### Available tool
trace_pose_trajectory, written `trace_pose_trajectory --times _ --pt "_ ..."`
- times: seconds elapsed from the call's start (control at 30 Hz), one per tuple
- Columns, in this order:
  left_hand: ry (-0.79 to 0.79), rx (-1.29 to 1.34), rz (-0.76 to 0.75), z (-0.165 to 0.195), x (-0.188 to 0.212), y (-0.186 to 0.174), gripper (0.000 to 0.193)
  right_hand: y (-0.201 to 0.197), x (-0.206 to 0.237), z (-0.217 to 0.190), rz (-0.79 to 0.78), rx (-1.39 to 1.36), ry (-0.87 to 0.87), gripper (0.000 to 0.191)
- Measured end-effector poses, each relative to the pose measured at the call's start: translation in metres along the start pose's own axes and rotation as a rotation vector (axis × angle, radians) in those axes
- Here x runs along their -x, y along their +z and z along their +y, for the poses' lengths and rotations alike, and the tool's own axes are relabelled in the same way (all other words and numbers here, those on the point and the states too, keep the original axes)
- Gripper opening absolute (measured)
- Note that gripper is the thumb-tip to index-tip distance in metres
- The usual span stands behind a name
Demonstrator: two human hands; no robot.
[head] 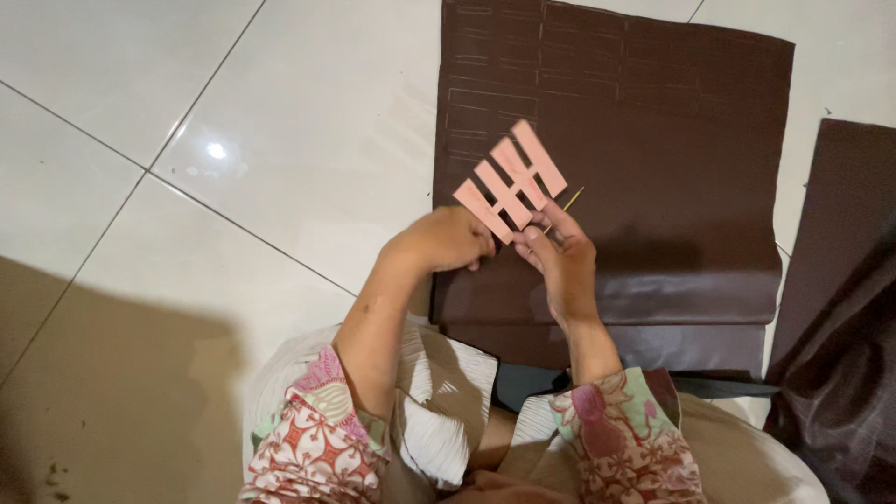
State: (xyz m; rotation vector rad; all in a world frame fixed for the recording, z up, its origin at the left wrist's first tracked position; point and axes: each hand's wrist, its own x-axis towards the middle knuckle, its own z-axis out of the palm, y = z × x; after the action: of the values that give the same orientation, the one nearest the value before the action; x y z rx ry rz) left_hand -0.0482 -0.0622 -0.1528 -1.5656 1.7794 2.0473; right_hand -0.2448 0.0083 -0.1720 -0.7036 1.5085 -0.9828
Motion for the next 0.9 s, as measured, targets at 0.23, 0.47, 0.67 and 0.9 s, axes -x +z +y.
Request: trace_pose_trajectory --times 0.23,0.47,0.67,0.9 --pt "-0.038 -0.080 -0.200 -0.0030 0.0016 0.0031 0.029 -0.0027 -0.0010 0.0076 -0.035 0.009 -0.043 0.052" --pt "0.320 -0.228 0.712 0.0023 -0.0004 -0.0010 0.019 -0.0015 -0.0016 0.0088 -0.064 0.079 -0.091 0.058" --pt "0.251 -0.319 0.863 -0.0004 -0.0026 -0.0010 0.041 0.0023 -0.0019 0.0072 -0.062 0.127 -0.118 0.062" --pt "0.160 -0.215 0.682 0.0049 0.0023 -0.0003 0.025 0.0065 0.0001 0.0049 -0.054 0.188 -0.140 0.064"
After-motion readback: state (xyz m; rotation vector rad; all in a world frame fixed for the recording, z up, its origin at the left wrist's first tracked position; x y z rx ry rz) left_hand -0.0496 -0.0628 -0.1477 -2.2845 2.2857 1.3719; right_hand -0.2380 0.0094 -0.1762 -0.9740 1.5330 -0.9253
